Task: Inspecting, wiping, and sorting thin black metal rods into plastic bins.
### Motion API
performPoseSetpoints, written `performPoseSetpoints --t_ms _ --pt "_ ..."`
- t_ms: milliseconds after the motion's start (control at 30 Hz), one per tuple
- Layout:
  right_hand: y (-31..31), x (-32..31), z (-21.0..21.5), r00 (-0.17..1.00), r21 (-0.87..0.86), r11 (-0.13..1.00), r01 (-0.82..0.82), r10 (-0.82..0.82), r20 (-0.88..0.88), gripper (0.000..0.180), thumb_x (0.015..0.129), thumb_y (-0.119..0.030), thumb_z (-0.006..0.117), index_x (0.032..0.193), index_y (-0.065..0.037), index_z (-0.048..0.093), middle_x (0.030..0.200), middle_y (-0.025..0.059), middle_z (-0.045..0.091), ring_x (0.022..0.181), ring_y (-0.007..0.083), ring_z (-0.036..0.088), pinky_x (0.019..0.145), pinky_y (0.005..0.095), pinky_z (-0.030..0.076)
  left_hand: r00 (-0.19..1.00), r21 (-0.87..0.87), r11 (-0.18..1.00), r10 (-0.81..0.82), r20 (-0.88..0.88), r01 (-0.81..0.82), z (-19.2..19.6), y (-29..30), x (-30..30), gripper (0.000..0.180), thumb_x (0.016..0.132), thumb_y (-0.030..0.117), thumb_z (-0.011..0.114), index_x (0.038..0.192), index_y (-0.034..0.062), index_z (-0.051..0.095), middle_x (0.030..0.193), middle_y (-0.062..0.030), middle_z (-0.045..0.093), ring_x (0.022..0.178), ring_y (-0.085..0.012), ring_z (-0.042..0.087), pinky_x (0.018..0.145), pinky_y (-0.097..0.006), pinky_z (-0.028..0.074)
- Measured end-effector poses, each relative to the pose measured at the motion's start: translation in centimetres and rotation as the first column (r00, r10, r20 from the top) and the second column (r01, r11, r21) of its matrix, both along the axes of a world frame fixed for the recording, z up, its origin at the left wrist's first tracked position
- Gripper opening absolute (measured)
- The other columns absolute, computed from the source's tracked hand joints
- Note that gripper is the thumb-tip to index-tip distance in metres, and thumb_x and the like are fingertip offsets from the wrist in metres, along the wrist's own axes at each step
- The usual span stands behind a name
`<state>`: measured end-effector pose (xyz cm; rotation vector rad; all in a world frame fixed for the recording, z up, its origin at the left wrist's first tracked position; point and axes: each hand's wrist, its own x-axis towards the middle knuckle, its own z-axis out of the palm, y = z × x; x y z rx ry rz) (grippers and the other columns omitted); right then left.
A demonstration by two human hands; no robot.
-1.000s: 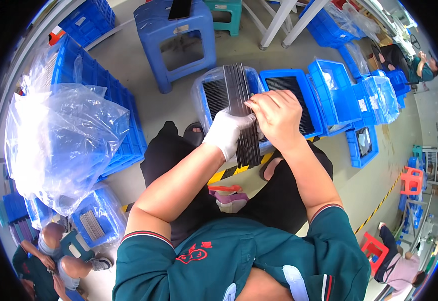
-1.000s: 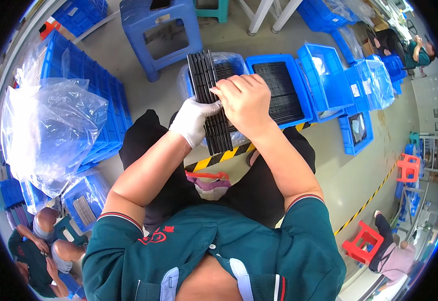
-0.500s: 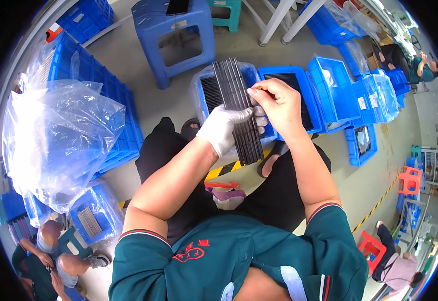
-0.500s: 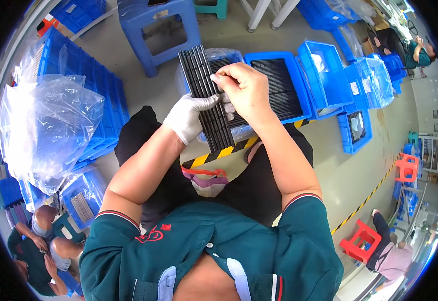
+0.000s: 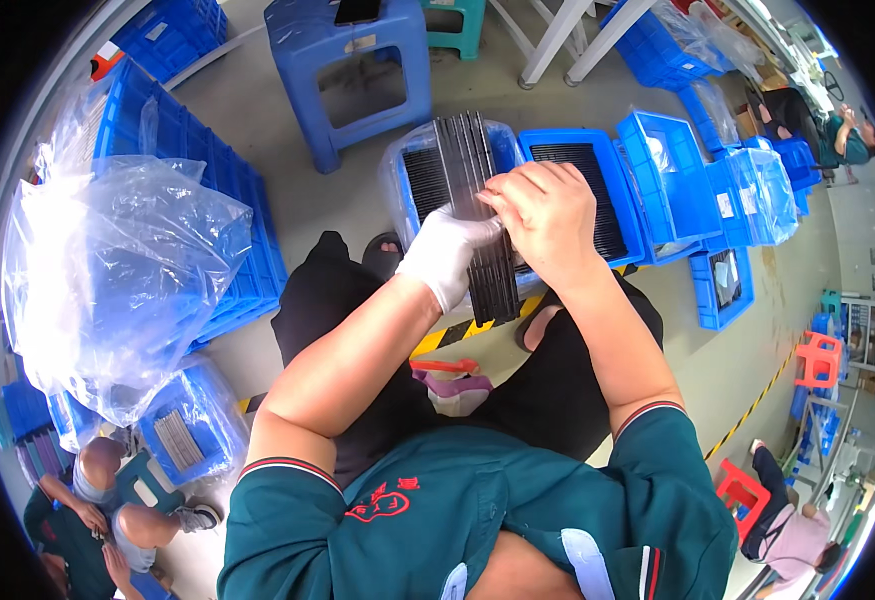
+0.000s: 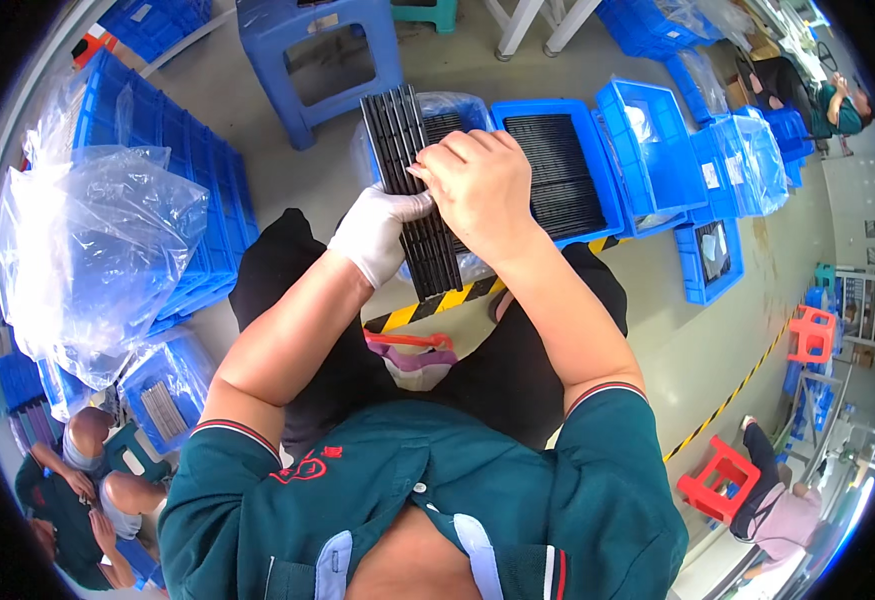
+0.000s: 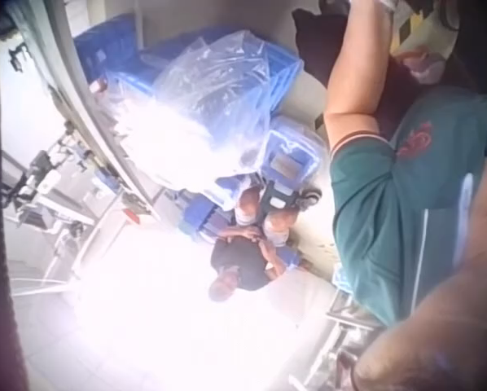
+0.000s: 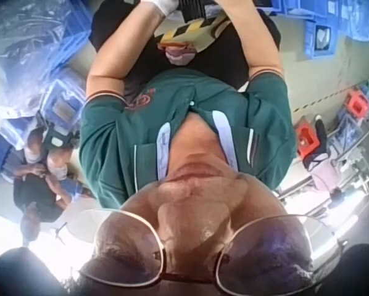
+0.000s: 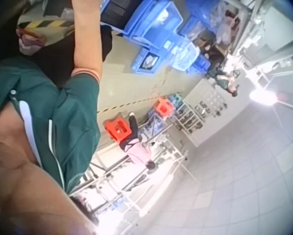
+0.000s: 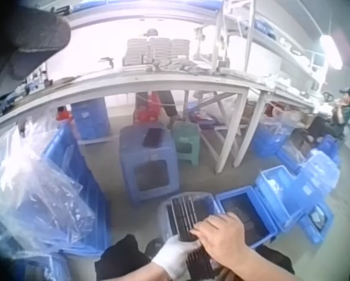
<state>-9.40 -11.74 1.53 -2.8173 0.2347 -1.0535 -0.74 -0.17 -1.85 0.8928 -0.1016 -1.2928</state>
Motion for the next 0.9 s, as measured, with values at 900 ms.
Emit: performPoseSetpoints --t_ms 900 --pt "-0.3 -0.4 0.4 0.998 0.696 0.718 -0.001 -0.04 0.042 0.01 0.076 -0.006 0.077 0.084 -0.003 0.072 0.076 0.0066 0.067 0.066 0.0127 0.064 0.059 0.0244 0.049 0.965 -0.097 0.992 -0.102 -0.24 0.081 1.2 -0.1 0.6 0.026 0.091 0.003 0.058 0.117 0.0008 0.056 0.102 -0.0131 0.065 0.092 -0.0273 0.067 0.08 -0.042 0.057"
